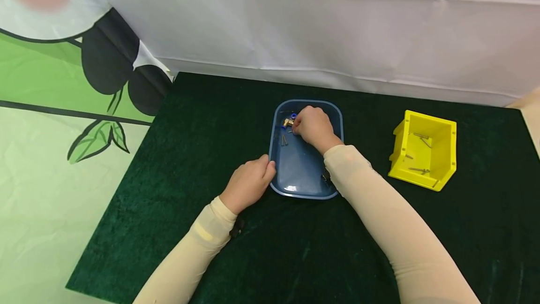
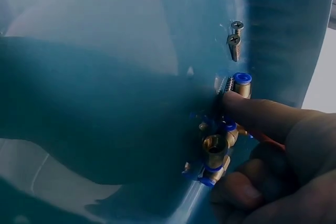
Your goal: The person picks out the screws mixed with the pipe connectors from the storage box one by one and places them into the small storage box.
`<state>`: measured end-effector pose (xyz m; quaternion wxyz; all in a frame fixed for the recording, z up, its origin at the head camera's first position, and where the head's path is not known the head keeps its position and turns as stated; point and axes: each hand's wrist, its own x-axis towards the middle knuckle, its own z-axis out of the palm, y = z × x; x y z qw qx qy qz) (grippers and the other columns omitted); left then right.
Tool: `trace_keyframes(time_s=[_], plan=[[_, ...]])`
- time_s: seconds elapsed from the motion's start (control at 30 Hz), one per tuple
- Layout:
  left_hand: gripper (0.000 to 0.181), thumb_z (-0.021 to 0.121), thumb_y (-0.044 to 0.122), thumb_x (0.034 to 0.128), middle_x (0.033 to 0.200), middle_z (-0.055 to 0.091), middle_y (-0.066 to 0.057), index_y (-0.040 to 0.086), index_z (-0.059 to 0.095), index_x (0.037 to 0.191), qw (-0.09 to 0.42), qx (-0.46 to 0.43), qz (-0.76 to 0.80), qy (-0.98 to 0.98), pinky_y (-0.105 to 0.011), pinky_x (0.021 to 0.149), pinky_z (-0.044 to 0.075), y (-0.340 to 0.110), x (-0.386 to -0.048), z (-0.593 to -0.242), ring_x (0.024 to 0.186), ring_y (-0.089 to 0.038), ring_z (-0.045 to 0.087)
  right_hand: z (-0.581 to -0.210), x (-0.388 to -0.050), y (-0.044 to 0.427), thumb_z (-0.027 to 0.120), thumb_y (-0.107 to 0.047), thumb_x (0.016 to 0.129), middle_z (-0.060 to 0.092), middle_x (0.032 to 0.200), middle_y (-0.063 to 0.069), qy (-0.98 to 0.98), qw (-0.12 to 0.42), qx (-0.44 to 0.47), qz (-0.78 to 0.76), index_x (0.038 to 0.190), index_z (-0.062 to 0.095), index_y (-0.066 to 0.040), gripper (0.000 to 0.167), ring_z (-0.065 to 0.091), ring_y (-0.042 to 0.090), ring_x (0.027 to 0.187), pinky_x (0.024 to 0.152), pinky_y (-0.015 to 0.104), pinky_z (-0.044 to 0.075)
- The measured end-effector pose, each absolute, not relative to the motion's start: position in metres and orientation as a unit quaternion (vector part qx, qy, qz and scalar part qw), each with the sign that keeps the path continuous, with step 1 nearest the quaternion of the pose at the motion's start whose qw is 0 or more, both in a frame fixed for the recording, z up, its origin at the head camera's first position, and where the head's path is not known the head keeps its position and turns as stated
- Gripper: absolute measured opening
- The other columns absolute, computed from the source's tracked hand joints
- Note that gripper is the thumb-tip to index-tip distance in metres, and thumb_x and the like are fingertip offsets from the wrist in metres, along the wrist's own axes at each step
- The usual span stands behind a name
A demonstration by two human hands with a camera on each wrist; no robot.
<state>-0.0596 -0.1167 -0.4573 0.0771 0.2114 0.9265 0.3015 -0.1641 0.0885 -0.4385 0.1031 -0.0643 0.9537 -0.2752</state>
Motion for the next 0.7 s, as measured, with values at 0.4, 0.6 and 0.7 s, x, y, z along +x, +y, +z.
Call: trace_keyframes(time_s=[0.4,0.6,0.7], plan=[[0.033,0.037,0.028,0.1063,0.063,0.047,0.002,0.017,0.05,0.079,0.069,0.215,0.299,0.927,-0.027,0.042,0.034,-0.117,-0.059,-0.46,0.047,-0.012,0.045,-0.442,-0.163,0.089,0.068,-0.018,0.094,0.068,0.081,0.005,0.955,0.103,-0.062,-0.273,0.085,0.077,-0.01,0.015,0.059,0.021,0.073,0.065,0.034,0.049],[0.032,0.037,0.028,0.1063,0.063,0.048,0.002,0.017,0.05,0.08,0.072,0.213,0.303,0.926,-0.027,0.042,0.035,-0.117,-0.059,-0.46,0.047,-0.011,0.046,-0.435,-0.159,0.095,0.069,-0.019,0.092,0.068,0.081,0.004,0.941,0.092,-0.051,-0.323,0.088,0.077,-0.008,0.014,0.057,0.02,0.071,0.061,0.033,0.046],[0.031,0.037,0.028,0.1064,0.064,0.048,0.002,0.017,0.05,0.08,0.071,0.211,0.306,0.926,-0.027,0.042,0.035,-0.119,-0.059,-0.459,0.047,-0.011,0.046,-0.43,-0.157,0.096,0.069,-0.02,0.092,0.069,0.085,0.005,0.933,0.1,-0.045,-0.343,0.09,0.077,-0.008,0.014,0.057,0.02,0.074,0.062,0.033,0.046]])
